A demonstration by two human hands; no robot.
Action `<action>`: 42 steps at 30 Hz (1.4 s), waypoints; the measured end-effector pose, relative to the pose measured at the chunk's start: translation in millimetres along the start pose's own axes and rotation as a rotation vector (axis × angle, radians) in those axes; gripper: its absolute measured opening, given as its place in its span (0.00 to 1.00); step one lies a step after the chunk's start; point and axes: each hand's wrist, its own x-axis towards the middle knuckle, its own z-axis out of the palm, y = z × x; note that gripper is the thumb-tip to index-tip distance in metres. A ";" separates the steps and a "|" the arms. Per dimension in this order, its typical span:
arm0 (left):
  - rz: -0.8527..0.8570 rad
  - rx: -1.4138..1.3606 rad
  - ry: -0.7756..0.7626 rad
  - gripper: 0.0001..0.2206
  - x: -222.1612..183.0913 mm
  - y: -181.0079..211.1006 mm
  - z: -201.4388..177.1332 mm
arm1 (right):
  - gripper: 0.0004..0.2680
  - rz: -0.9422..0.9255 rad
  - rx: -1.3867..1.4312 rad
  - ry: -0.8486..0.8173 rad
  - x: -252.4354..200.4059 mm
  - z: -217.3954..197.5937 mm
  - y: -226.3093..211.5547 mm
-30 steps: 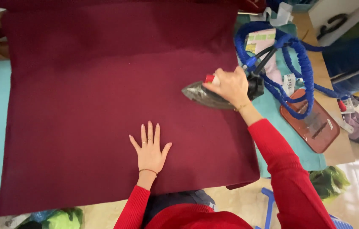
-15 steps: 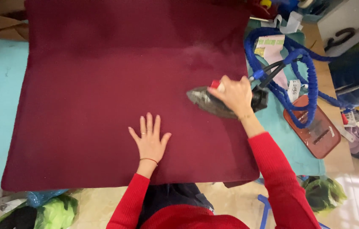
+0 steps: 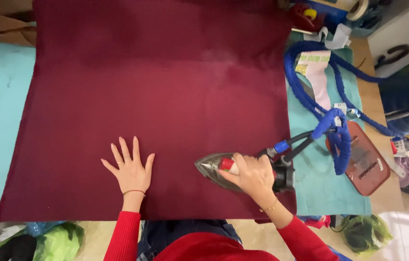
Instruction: Ironing a large piece of maroon fabric on a work table using a steam iron to remove wrinkles.
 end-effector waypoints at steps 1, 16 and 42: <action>-0.004 -0.002 0.005 0.35 4.8 2.0 -1.8 | 0.22 -0.005 0.000 0.004 17.6 5.7 5.6; 0.004 0.079 -0.010 0.36 5.0 3.7 -6.0 | 0.25 0.140 -0.191 0.227 199.8 152.1 80.2; 0.006 -0.016 0.002 0.34 5.0 4.1 -8.5 | 0.21 -0.070 0.125 0.017 44.4 12.3 -41.9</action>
